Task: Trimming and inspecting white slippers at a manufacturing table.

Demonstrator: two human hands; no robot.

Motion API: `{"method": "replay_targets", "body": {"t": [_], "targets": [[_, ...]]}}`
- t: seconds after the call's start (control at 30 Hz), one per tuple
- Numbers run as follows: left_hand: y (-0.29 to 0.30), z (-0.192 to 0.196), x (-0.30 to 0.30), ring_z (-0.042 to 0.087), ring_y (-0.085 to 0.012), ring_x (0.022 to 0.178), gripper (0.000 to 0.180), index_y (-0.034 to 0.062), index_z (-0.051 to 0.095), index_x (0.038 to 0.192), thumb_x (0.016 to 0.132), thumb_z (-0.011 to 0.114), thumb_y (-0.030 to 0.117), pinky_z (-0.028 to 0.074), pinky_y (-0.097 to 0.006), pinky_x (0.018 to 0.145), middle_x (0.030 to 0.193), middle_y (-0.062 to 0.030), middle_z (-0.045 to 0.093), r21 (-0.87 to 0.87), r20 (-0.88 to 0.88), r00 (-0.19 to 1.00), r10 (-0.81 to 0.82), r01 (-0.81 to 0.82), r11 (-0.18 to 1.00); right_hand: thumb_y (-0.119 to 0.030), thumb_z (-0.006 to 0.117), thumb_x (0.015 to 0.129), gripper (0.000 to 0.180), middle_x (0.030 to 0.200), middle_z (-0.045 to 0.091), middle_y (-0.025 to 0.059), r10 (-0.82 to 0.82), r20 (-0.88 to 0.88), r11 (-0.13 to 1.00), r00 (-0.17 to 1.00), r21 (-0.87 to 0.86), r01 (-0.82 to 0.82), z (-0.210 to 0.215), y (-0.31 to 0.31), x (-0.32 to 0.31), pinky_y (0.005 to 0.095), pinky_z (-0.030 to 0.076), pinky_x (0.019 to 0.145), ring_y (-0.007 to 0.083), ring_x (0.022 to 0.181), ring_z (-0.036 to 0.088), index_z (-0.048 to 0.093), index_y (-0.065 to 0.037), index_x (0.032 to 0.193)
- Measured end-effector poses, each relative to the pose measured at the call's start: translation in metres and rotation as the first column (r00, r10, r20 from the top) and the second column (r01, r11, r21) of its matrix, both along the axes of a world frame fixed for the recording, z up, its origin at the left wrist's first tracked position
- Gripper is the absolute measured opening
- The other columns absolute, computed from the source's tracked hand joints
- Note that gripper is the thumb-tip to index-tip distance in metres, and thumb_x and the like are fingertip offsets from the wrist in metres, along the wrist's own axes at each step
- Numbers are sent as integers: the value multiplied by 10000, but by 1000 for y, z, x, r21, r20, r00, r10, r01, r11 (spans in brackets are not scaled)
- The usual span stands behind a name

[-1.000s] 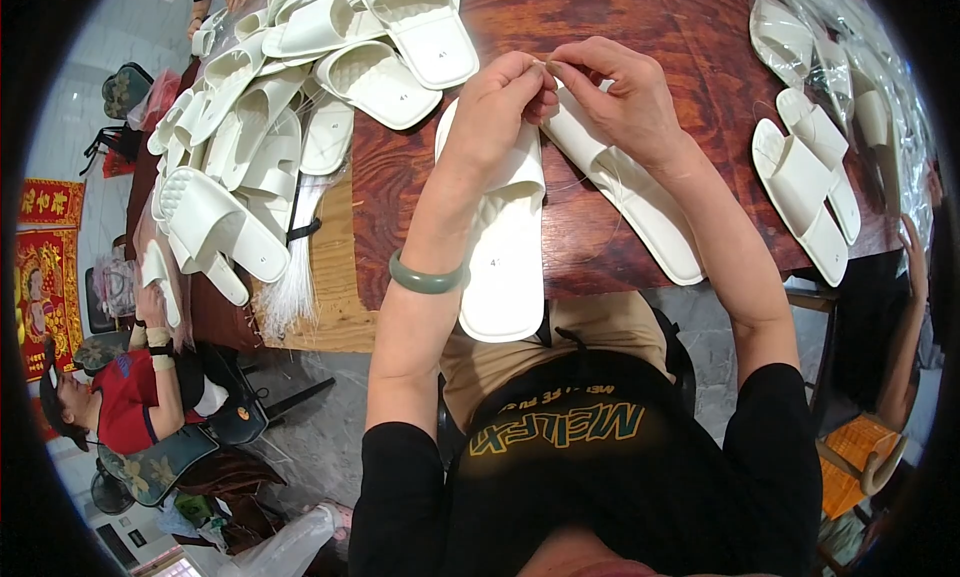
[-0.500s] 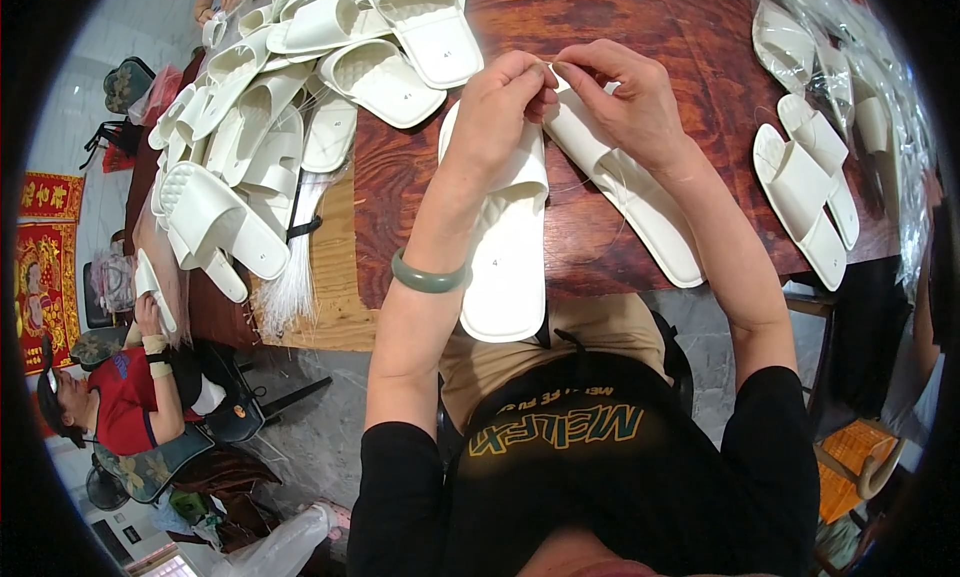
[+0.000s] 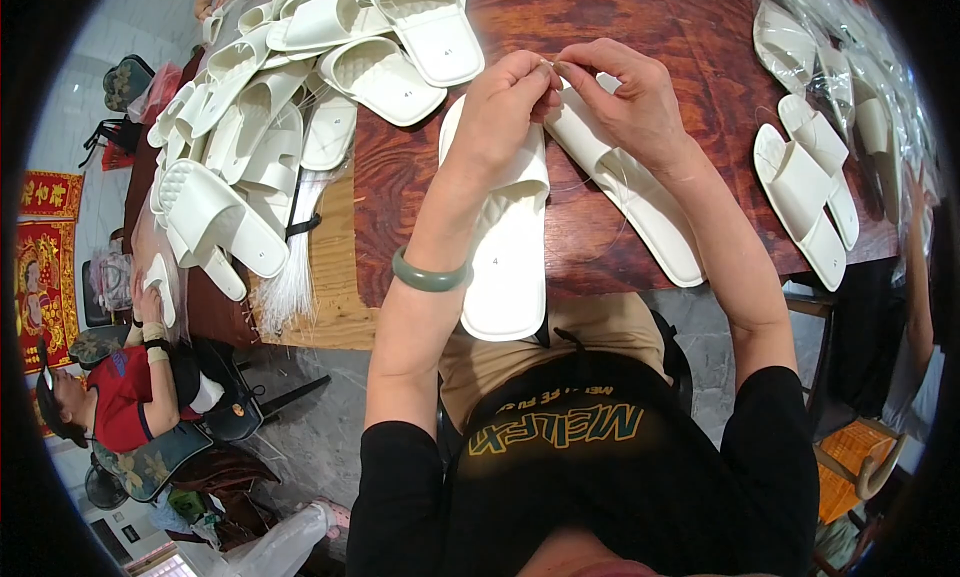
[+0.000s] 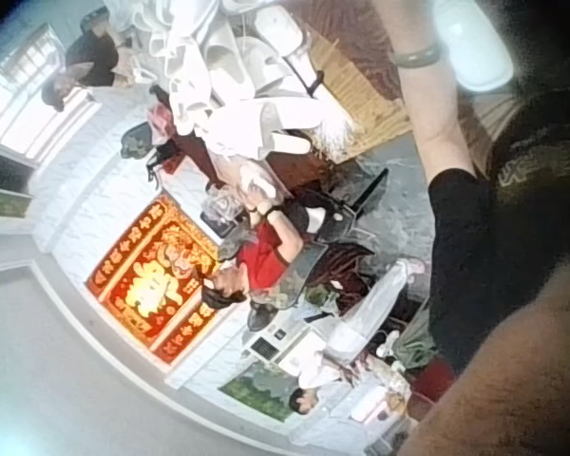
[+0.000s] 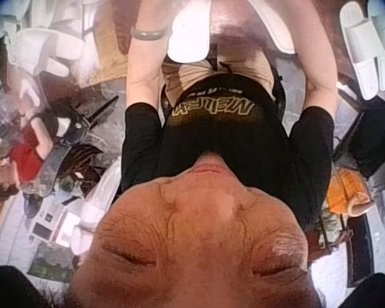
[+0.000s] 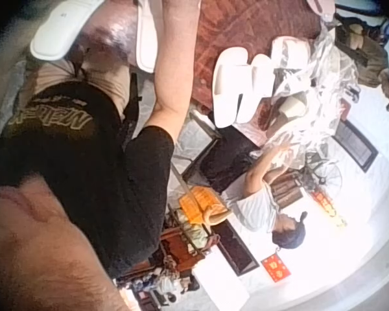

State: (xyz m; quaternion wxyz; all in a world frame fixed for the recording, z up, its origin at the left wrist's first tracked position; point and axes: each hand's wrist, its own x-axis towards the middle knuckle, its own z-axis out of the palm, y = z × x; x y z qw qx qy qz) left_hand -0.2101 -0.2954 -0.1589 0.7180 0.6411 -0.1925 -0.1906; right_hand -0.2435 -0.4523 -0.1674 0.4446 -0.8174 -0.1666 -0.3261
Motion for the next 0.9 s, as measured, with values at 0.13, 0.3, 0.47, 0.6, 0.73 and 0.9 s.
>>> {"method": "replay_targets", "body": {"t": [0.13,0.3,0.47,0.6,0.73,0.9], "targets": [[1,0,0,505,-95,679,192,7,559,838,900,442,146,410,-226,638,744,-32,559,-16,28,999,30,-30,999,-98,639,802,81,789,653,39,-52,127,983,990,-170,74,2,-5,2,321,423,758,179,702,606,672,-58,864],[0,-1,2,510,-97,677,204,7,560,830,908,444,156,415,-228,636,736,-30,559,-8,57,997,49,-48,999,-114,646,801,51,804,649,-3,-84,149,975,985,-192,112,0,-5,3,339,323,876,141,762,592,672,-91,838],[-1,-1,1,509,-96,671,202,7,561,842,910,441,155,414,-230,625,738,-34,560,20,51,999,17,-18,1000,-114,649,799,48,809,646,-10,-76,148,976,986,-191,104,-1,-6,4,345,305,893,134,767,588,671,-94,837],[1,-1,1,508,-77,691,181,40,584,865,906,464,169,401,-208,642,752,-7,577,3,80,997,12,-12,1000,-112,650,797,48,807,645,-2,-76,139,974,987,-200,104,-1,-7,4,343,311,886,141,764,588,671,-90,834],[1,-2,1,515,-78,699,189,39,580,872,916,461,179,404,-211,646,755,-11,583,35,80,996,-37,34,999,-108,652,790,47,799,645,6,-60,141,979,988,-185,86,0,-6,5,336,335,856,153,753,589,669,-82,825],[0,-9,4,523,-89,702,189,19,534,939,940,469,196,417,-221,656,776,-47,606,6,80,993,-88,88,996,-105,657,776,51,780,647,22,-31,166,983,986,-175,61,1,-7,6,327,369,789,179,721,592,666,-72,813]]}}
